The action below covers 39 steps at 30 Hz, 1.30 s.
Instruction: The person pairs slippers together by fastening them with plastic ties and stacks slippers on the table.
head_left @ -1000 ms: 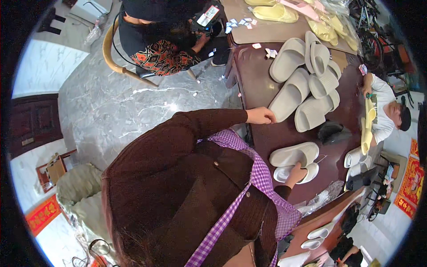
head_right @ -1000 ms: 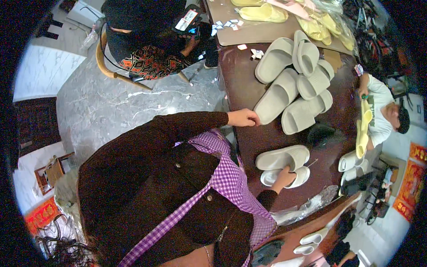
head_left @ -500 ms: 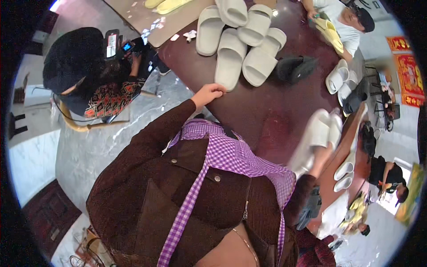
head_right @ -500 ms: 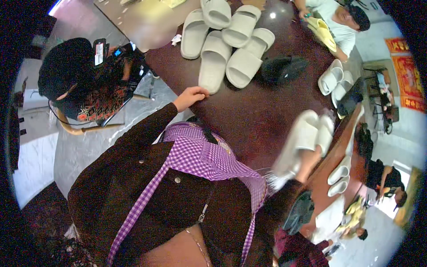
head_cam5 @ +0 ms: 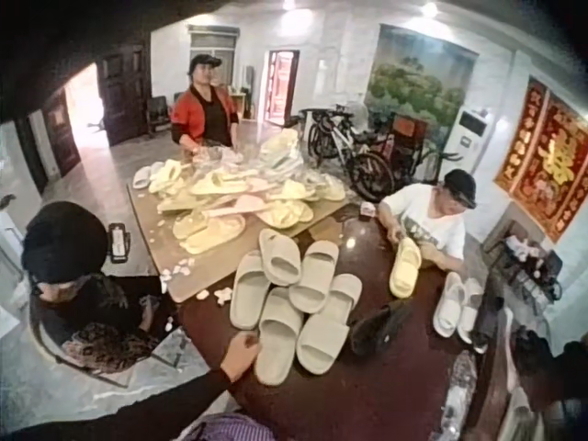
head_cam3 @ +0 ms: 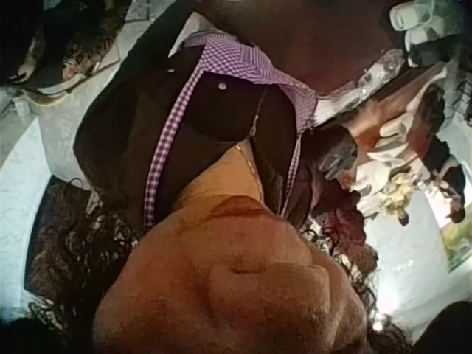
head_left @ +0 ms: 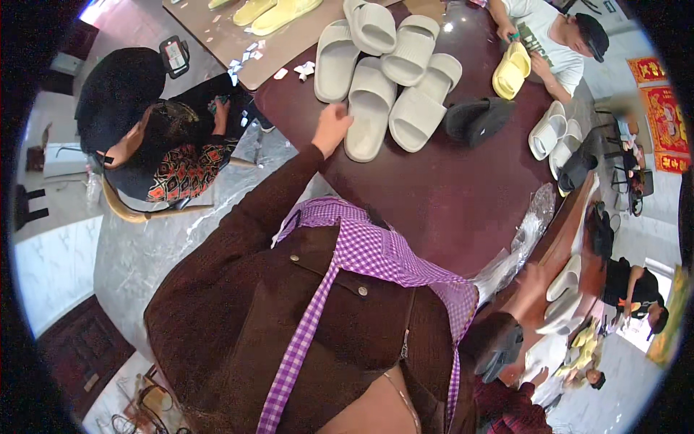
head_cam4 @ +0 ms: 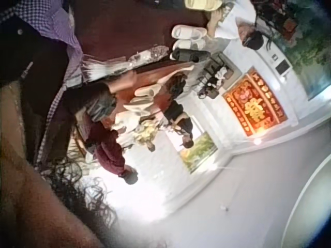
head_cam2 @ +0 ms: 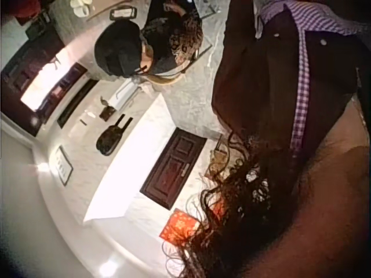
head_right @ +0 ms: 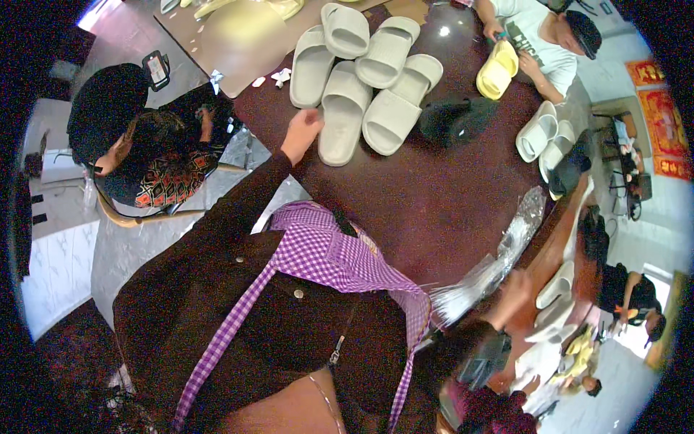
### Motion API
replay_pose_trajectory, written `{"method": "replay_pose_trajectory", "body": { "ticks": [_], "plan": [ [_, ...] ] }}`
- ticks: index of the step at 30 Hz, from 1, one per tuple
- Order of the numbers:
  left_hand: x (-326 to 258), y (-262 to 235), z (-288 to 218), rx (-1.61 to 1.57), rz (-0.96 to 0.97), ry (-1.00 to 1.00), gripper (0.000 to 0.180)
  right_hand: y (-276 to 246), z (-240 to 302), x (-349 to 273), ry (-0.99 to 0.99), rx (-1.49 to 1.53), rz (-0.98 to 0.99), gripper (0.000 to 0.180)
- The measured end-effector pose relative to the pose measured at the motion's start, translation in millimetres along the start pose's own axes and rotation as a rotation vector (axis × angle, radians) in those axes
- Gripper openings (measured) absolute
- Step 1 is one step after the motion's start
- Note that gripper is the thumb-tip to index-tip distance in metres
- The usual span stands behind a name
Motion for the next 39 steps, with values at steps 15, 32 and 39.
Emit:
{"method": "replay_pose_trajectory", "body": {
  "ticks": [15, 32, 39],
  "plan": [
    [133.5, 39.2, -39.0, 0.650, 0.030, 0.482, 0.086, 307.7, 99.1, -171.2, -0.270, 0.238, 0.699, 0.025],
    [139.9, 25.6, -40.9, 0.254, -0.177, 0.257, 0.033, 282.8, 87.6, -182.2, 0.092, 0.220, 0.683, 0.024],
    [31.9, -23.5, -61.4, 0.318, -0.055, 0.337, 0.027, 290.4, 61.4, -176.0, -0.063, 0.307, 0.619, 0.022]
  ]
}}
Point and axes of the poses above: each hand's wrist, its own x-axis towards the middle knuckle, its own y-axis out of the palm, z = x × y, the point moved 6 cm from there along x, towards the middle knuckle, and after that the axes turned 10 degrees about -z, right-handed, at the moved point
